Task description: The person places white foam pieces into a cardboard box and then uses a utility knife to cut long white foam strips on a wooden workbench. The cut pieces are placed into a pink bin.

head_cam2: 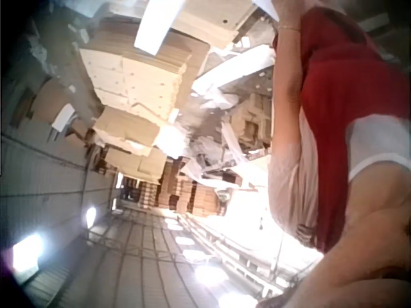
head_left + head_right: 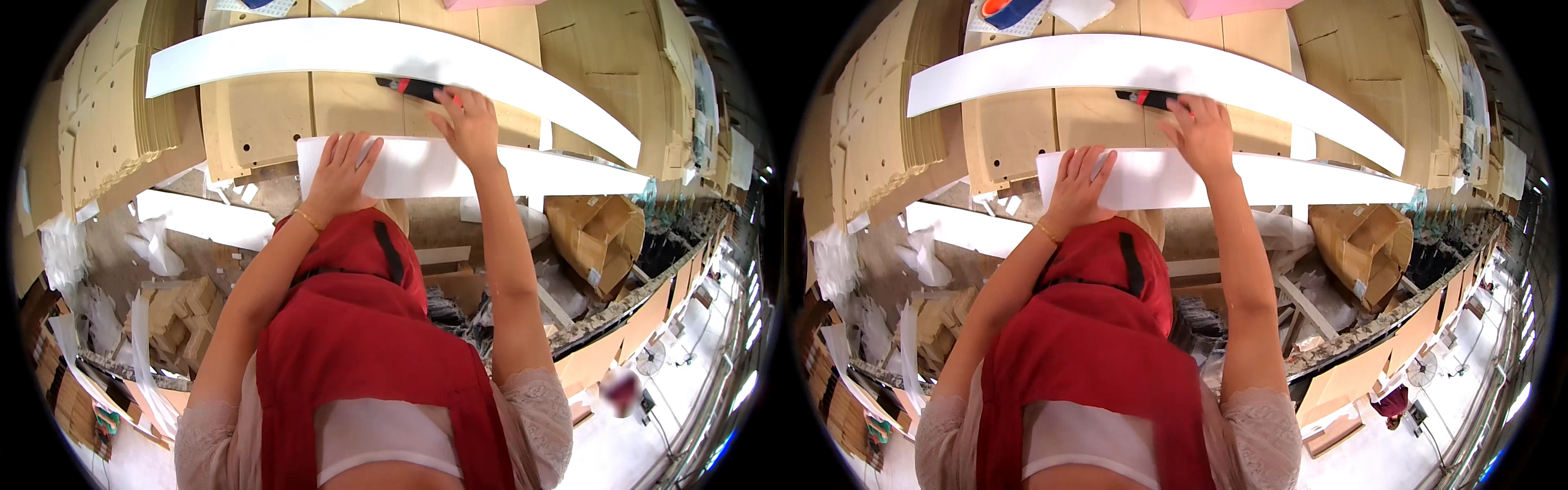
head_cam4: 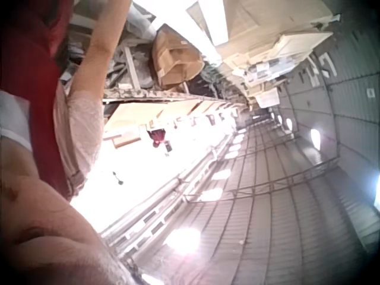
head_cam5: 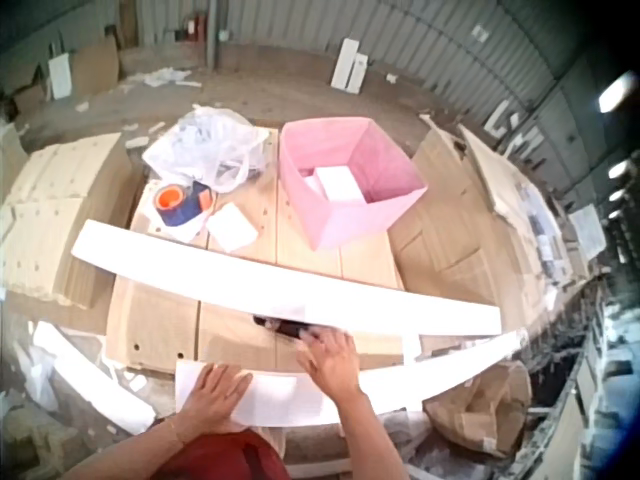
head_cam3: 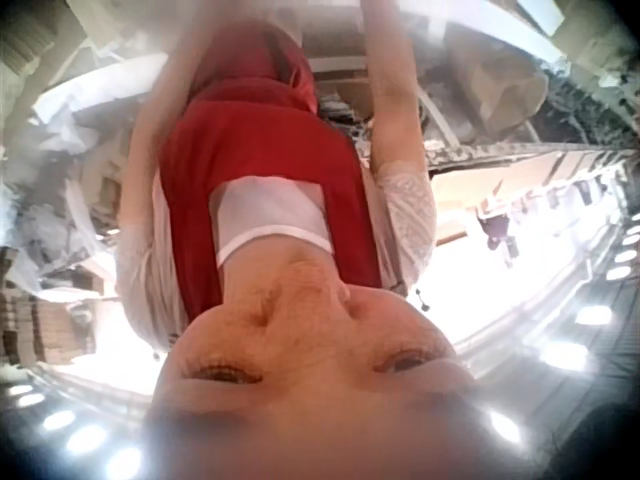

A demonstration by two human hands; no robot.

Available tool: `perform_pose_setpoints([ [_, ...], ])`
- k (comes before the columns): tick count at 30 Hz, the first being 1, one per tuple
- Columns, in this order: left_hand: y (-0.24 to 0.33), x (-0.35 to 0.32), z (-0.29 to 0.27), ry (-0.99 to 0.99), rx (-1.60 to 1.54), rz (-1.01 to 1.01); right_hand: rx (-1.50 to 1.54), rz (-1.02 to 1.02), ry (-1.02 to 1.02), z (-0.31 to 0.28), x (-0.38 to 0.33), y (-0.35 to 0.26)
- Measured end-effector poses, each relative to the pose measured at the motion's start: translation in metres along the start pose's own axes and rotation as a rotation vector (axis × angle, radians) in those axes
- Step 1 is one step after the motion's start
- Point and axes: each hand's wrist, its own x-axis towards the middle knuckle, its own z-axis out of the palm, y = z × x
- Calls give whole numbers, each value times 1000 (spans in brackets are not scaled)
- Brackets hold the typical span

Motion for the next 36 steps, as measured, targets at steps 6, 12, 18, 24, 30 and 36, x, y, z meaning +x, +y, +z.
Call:
perform_pose_setpoints([
  [6, -6, -31, -82, 45, 67, 121, 92, 316, -486, -25, -48, -42],
  [12, -32, -58, -166, 85, -382, 410, 401, 288, -190, -106, -14, -133],
  [18, -23, -65, -164, 51, -1174, 236, 428, 489, 88, -136, 49, -221],
  [24, 9, -51, -197, 573, -1782, -199, 330, 493, 337, -122, 87, -265],
  [30, 3, -27, -192, 415, -1685, -227, 509, 771, 148, -151, 103, -262],
  [36, 47, -52, -160, 142, -1479, -313, 749, 680, -96, -194, 113, -240],
])
